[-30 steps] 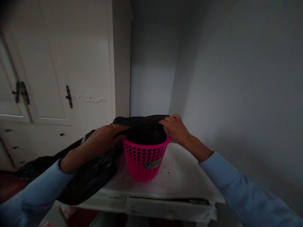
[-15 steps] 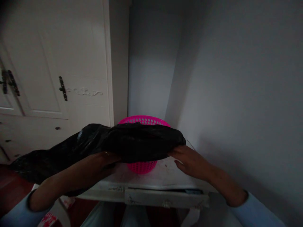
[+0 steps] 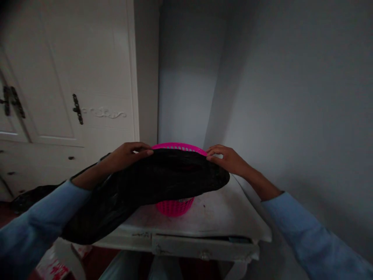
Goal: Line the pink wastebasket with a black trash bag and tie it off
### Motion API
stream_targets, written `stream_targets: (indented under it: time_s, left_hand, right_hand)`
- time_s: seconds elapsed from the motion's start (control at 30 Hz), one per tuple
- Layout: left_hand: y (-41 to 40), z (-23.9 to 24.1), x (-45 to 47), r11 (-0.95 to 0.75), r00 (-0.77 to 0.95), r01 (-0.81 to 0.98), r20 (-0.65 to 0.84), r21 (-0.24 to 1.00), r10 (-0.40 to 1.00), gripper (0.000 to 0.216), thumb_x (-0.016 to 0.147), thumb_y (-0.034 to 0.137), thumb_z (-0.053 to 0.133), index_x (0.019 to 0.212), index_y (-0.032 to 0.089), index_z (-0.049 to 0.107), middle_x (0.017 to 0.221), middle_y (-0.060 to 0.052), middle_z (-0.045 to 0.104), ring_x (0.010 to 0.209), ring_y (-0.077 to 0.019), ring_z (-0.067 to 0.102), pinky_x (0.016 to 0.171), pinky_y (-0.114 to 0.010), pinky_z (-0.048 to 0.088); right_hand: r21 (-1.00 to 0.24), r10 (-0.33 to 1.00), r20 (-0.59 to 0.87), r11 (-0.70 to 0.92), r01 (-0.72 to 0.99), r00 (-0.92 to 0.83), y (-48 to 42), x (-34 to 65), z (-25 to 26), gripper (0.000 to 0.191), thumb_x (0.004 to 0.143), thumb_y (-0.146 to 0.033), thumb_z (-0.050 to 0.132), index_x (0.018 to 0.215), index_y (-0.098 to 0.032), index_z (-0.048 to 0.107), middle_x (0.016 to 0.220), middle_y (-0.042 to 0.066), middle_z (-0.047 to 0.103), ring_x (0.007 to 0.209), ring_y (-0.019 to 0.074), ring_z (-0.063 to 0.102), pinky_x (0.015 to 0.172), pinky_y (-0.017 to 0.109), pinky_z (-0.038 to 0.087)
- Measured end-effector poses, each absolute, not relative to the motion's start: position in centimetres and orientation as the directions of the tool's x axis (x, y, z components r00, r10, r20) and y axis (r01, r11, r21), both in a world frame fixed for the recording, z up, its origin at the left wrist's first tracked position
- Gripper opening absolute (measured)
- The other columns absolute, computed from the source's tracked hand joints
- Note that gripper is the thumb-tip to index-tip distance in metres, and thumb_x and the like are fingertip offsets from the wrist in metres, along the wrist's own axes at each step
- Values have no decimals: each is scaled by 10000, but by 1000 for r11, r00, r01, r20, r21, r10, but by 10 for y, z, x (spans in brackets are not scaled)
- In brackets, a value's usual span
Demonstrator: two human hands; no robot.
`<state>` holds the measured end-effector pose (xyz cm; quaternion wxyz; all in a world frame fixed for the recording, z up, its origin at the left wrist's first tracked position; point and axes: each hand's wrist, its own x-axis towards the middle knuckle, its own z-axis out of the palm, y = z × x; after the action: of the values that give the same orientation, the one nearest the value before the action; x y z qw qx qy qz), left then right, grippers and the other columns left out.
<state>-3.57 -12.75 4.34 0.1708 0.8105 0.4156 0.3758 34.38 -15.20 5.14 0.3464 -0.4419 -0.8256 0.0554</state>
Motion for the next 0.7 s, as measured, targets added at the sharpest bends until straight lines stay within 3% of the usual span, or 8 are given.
stream_targets:
  time_s: [0.13,0.33,0.5,0.7]
  left_hand:
    - [-102,47,-37,-526,339,381,414,761,845,450,737,629,704,793,186,759,750,-37,743,719,-186,654,672,-285,501]
    - [-46,45,-20,-455,147,263,431,851,890,309,682,480,777,700,173,744,675,-21,712,618,-140,594,607,-254,472]
    - [4,30,-9,-451,128,259,432,854,893,162,753,293,693,643,175,702,695,-44,742,679,-182,681,701,-297,552]
    - [29,12,-8,-540,210,373,498,755,841,177,767,106,594,609,118,672,623,28,707,730,-177,681,783,-314,550]
  right_hand:
    - [-550,826,532,504,666,-186,-127,341,52,385,831,-562,611,884,-196,717,979,96,749,900,241,691,874,409,535]
    - [-530,770,634,497,687,-68,-76,329,46,298,829,-469,567,814,-187,662,859,74,712,835,216,632,826,380,482]
    - [-728,872,490,394,560,23,-32,330,34,198,738,-388,630,727,-192,645,788,59,693,751,198,602,761,347,480]
    - [-832,916,399,347,434,34,3,336,7,207,633,-399,679,658,-199,632,652,24,664,654,193,595,653,337,520]
